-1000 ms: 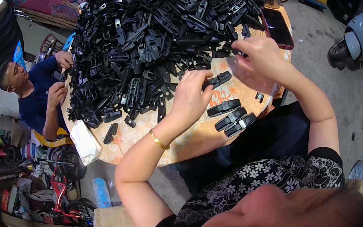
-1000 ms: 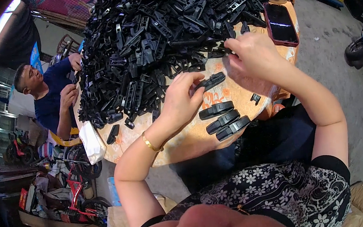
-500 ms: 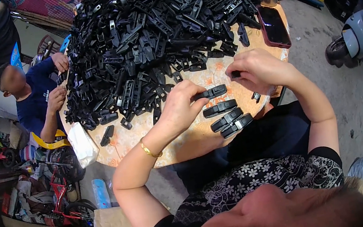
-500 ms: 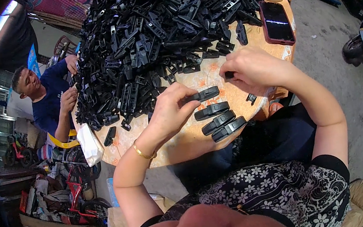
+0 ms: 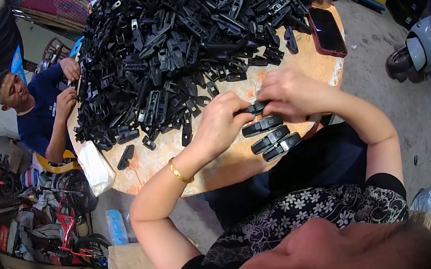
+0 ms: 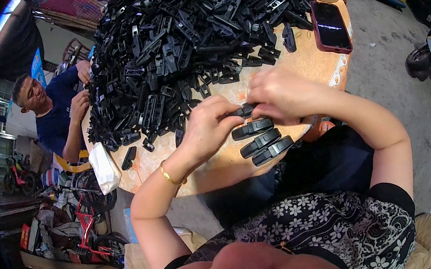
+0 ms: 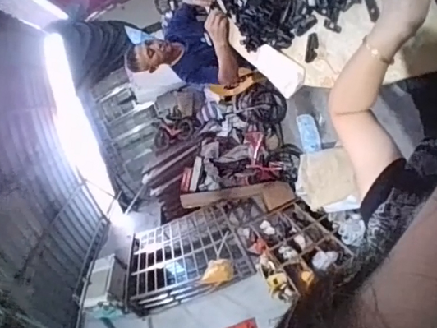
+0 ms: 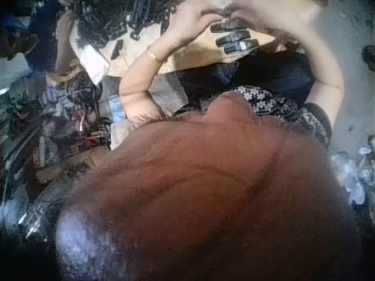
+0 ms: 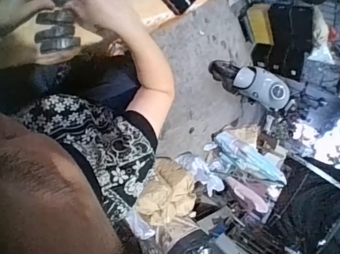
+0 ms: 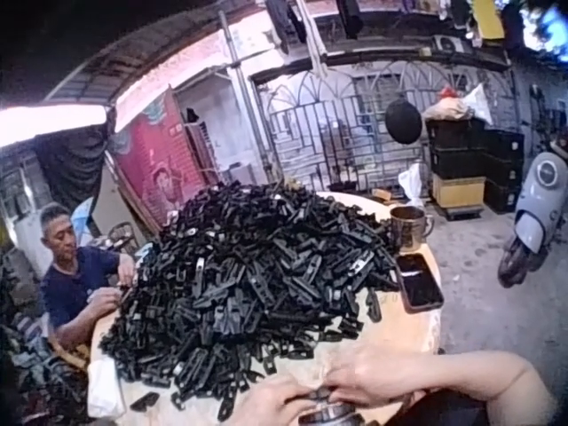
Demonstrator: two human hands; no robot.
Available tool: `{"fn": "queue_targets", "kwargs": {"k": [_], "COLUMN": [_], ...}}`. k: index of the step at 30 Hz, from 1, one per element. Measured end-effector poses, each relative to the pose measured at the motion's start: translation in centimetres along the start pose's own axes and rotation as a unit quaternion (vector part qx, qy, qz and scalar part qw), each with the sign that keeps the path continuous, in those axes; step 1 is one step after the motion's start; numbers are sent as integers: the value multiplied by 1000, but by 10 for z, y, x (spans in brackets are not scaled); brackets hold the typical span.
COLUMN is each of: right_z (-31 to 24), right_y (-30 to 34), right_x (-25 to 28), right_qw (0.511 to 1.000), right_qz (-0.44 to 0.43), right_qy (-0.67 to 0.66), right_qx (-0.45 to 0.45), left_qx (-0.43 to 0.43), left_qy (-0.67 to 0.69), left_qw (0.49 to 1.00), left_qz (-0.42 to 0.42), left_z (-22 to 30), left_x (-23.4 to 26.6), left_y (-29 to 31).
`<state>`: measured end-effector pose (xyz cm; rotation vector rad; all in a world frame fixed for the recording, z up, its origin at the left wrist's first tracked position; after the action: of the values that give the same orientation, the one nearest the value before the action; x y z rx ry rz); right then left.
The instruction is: The person assembles plastic clips by hand, picking pieces from a pile on the table, snapping the components together, and placing the assembled units on the table.
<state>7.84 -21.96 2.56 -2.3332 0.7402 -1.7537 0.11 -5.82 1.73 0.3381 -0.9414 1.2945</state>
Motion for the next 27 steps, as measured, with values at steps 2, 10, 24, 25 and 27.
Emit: {"fn": "queue_targets", "kwargs": {"k": [2,10,24,25,27], "right_z": [-3,39,47,29,11], "right_y": [-3,-3,19,15,7], "right_x": [-8,17,27,14,-3], "right_qw": [998,990,935,933,912], "right_qz": [9,101,35,-28,-96], "right_qy": [-51,-22,-288,-305,-343], "right_qx": [43,-97,-204,-188,-201], "left_qx": [-13,-120,-115,-133,-102], "left_qy": [-14,1,-73,-94,-56], "left_qw": [1000,992,983,976,991], "left_qz": [6,-36,125,145,71], "left_z": [0,9,29,28,15], "left_x": [-3,-7,7,6,-1], "left_y": [1,6,-3,-5,0]}}
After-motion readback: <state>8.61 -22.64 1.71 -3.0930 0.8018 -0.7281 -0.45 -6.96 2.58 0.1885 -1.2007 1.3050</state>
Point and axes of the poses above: each hand's wrist, its own y-axis away from the middle knuckle, its own x-axis out of the back of the hand, z = x × y, the point moved 4 cm from there along -y, towards the middle knuckle, and after that the axes turned 4 degrees about -x, right-handed, at the moved point
